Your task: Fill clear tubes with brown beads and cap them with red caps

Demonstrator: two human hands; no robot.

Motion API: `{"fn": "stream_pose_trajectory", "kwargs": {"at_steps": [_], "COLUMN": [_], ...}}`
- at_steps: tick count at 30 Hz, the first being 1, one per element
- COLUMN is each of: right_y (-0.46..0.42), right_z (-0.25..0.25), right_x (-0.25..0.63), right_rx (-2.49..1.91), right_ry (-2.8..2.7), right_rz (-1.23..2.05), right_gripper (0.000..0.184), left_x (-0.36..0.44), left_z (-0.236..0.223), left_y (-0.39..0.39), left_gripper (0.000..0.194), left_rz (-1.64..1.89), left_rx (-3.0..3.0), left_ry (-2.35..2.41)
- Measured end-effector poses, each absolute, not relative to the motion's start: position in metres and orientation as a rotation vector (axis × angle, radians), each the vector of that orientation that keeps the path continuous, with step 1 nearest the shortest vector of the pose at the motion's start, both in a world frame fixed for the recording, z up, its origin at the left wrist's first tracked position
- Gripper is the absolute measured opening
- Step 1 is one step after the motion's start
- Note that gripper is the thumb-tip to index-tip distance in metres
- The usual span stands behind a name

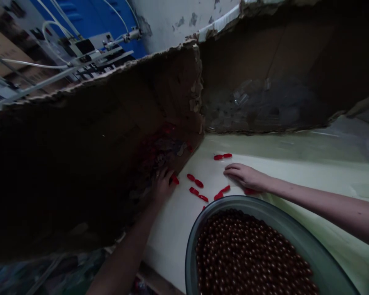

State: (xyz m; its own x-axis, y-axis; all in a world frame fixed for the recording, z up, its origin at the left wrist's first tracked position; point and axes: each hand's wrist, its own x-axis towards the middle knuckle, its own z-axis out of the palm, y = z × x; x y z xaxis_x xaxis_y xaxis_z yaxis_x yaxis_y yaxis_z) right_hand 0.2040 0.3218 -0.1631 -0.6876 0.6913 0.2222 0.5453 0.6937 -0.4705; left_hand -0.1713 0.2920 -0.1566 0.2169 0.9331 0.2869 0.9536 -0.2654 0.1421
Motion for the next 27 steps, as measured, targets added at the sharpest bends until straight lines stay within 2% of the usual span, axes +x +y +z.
{"fn": "stream_pose_trajectory", "kwargs": {"at_steps": [4,7,18,21,25,27], "right_y": [0.317,0.319,0.322,0.325,0.314,0.293], "right_z": [-0.156,-0.156,-0.157,-0.156,-0.114,-0.079], "right_x": [0.208,0.209,0.212,0.215,0.206,0.197], "right_rx": [-1.173,-1.298,-1.368,-1.383,-1.445,-1.429], "right_ry": [-2.474,-2.494,-2.553,-2.479,-2.128,-1.931], "right_rz": [0.553,0.491,0.458,0.471,0.512,0.762], "right_gripper": [0.033,0.032,0.031,0.032,0.037,0.042], "left_x": [-0.188,-0.195,-0.180,-0.185,-0.189,-0.187], "left_z": [-0.155,-0.160,-0.160,-0.153,-0.148,-0.148], "left_y": [0.297,0.301,0.311,0.325,0.341,0.342], "left_gripper": [0.036,0.034,0.030,0.020,0.010,0.015], "left_rz": [-0.685,-0.701,-0.776,-0.729,-0.648,-0.641], "left_rx": [-2.463,-2.410,-2.291,-2.254,-2.219,-2.175], "left_ry": [-1.881,-1.932,-2.102,-2.176,-2.293,-2.342]}}
